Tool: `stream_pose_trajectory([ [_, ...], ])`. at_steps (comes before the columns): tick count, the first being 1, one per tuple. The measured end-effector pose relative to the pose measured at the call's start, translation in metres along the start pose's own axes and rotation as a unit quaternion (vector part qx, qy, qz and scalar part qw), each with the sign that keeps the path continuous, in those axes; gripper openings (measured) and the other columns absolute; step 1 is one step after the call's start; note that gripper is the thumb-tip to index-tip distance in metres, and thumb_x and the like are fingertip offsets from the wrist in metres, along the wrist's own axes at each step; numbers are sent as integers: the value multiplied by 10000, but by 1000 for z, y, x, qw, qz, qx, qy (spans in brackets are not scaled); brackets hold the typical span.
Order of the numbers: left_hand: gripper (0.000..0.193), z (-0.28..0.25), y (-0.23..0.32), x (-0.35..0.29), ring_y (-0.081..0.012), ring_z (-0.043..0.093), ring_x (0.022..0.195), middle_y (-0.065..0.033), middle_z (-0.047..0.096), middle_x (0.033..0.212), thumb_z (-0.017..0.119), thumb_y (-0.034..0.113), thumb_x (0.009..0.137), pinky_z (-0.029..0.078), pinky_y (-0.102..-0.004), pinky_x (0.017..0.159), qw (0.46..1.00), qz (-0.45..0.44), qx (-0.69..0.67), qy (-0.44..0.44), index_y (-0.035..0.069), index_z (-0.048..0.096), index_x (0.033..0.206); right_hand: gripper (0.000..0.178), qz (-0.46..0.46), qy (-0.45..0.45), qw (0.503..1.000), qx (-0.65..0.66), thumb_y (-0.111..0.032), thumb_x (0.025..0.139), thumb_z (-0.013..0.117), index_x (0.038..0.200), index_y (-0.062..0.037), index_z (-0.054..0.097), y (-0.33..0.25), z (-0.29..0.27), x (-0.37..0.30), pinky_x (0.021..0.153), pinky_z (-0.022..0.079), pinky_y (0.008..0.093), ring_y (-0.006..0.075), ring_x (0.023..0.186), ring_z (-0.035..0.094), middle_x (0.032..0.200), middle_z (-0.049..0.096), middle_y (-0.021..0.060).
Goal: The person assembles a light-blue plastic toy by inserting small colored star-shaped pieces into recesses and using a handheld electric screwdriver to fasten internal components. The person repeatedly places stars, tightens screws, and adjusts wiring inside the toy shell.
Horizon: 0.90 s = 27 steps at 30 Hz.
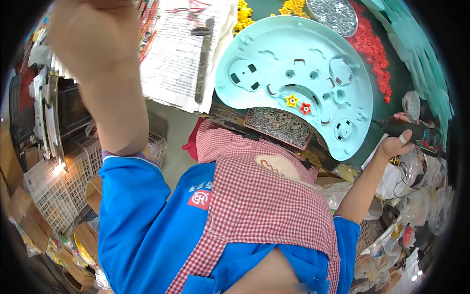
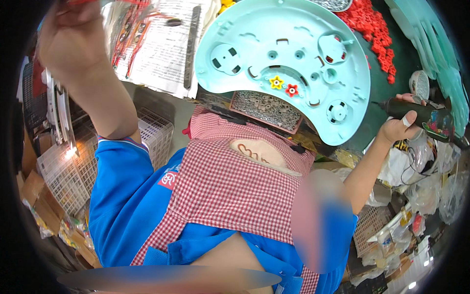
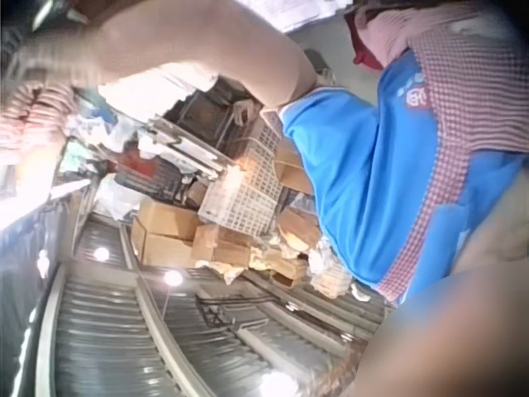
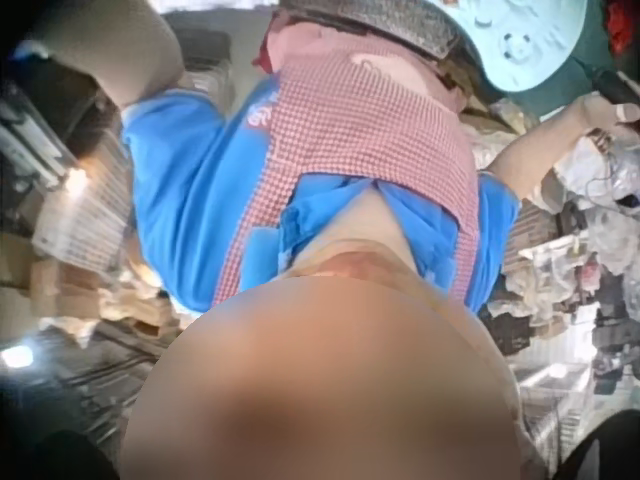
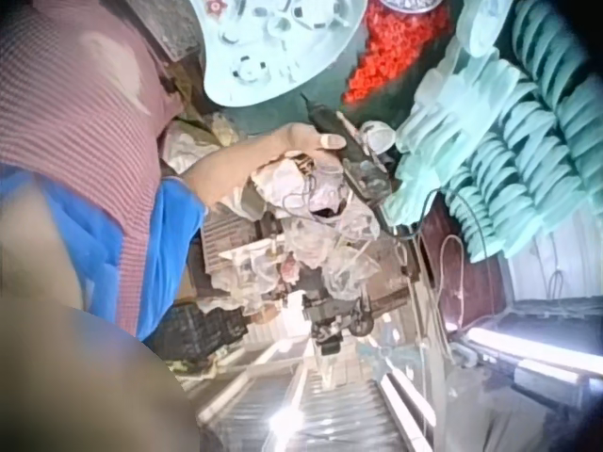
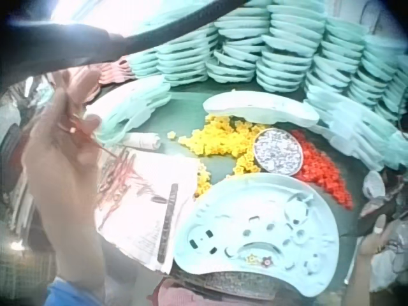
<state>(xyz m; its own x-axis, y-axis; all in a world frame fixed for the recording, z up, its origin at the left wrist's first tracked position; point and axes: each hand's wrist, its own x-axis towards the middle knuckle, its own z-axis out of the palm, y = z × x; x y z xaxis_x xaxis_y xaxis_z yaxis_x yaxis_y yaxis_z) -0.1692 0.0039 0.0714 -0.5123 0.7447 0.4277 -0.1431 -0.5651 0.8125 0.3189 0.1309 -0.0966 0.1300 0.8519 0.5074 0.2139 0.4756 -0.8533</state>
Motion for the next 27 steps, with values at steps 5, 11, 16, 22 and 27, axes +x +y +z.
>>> stream_pose_trajectory([
  [5, 417, -3, -73, -67, -111, 620, 654, -123, 694, 769, 454, 305, 1040, 439, -233, 619, 964, -99, 241, 44, -72, 574, 1174, 816, 104, 25, 985, 132, -615, 800, 669, 1328, -38, 438, -54, -49, -7, 735, 479, 354, 224, 788, 582, 886, 599, 109],
  [11, 263, 15, -109, -111, -158, 632, 765, -107, 704, 992, 516, 186, 998, 479, -249, 684, 964, -247, 102, -21, 3, 650, 1131, 1040, 241, -264, 815, 457, -503, 742, 808, 1523, -114, 242, -128, 37, -63, 753, 407, 320, 114, 734, 501, 755, 499, -36],
  [16, 198, 24, -104, -124, -270, 576, 758, -67, 634, 871, 551, 174, 967, 474, -379, 729, 864, -123, 411, -265, 67, 699, 1044, 951, 236, -215, 864, 389, -386, 766, 812, 1449, -49, 243, -133, 105, -122, 737, 466, 342, 192, 745, 563, 810, 579, 75],
  [22, 86, 41, -113, -153, -135, 553, 687, -51, 585, 755, 584, 45, 935, 440, -279, 643, 917, -93, 271, -279, 18, 649, 985, 918, 179, -236, 887, 355, -372, 785, 806, 1407, -31, 223, -120, 122, -146, 812, 488, 360, 211, 817, 590, 867, 602, 89],
  [27, 91, 38, -105, -149, -136, 589, 662, -40, 609, 725, 605, 13, 884, 463, -259, 605, 885, -271, 249, -284, 39, 679, 930, 927, 173, -264, 893, 321, -383, 782, 813, 1390, -5, 223, -122, 123, -141, 814, 496, 370, 215, 821, 596, 871, 604, 85],
])
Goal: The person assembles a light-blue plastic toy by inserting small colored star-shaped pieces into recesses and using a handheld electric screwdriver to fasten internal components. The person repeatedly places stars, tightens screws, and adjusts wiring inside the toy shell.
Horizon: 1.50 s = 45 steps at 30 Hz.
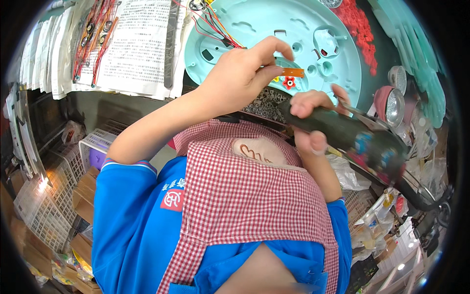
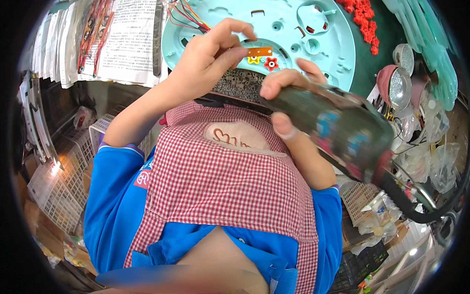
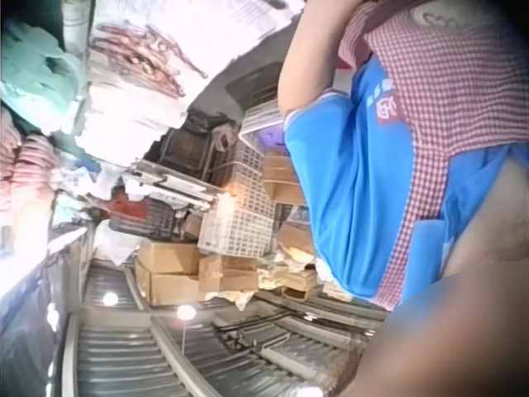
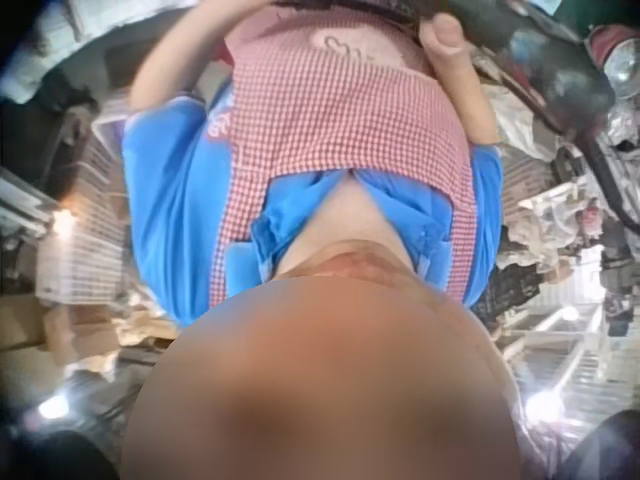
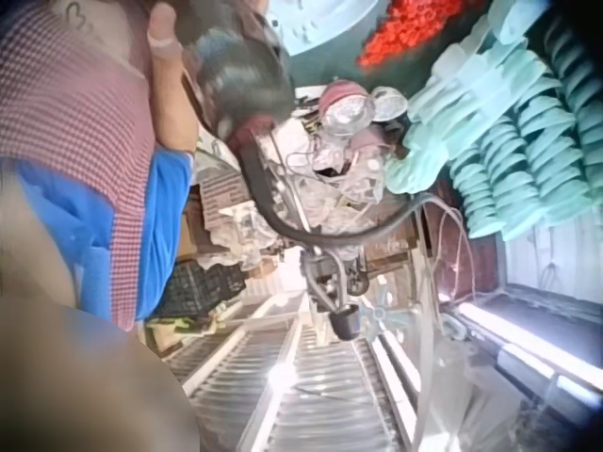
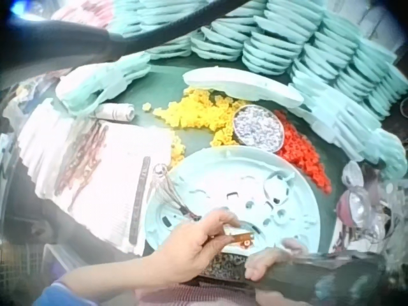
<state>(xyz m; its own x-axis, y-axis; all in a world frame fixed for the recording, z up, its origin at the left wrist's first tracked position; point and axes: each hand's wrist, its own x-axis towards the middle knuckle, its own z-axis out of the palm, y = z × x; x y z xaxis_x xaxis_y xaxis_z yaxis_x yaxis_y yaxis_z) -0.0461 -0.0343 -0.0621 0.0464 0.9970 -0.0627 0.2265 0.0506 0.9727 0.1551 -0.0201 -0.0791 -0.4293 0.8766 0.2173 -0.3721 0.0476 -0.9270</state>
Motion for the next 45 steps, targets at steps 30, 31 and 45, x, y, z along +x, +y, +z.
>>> stream_pose_trajectory([
  [30, 166, 33, -21, -14, -166, 554, 676, 30, 578, 739, 781, 164, 599, 457, -319, 568, 910, 278, 305, 49, 124, 692, 733, 946, -79, -46, 993, 80, -554, 801, 738, 1482, -126, 241, -47, -2, 25, 775, 450, 409, 210, 763, 565, 860, 592, 70],
  [31, 167, 35, -22, -13, -167, 555, 678, 29, 578, 740, 781, 164, 598, 458, -320, 570, 910, 280, 303, 52, 123, 692, 732, 950, -81, -46, 993, 70, -553, 800, 739, 1483, -120, 239, -48, -2, 25, 771, 451, 410, 211, 761, 564, 859, 591, 71],
  [45, 90, 9, 14, 40, -220, 646, 712, -53, 678, 830, 766, 102, 754, 505, -307, 619, 973, 206, 90, -45, 72, 748, 837, 896, 156, -30, 981, -116, -427, 696, 769, 1364, 86, 463, -53, -19, 33, 680, 499, 234, 130, 721, 647, 1400, 443, 277],
])
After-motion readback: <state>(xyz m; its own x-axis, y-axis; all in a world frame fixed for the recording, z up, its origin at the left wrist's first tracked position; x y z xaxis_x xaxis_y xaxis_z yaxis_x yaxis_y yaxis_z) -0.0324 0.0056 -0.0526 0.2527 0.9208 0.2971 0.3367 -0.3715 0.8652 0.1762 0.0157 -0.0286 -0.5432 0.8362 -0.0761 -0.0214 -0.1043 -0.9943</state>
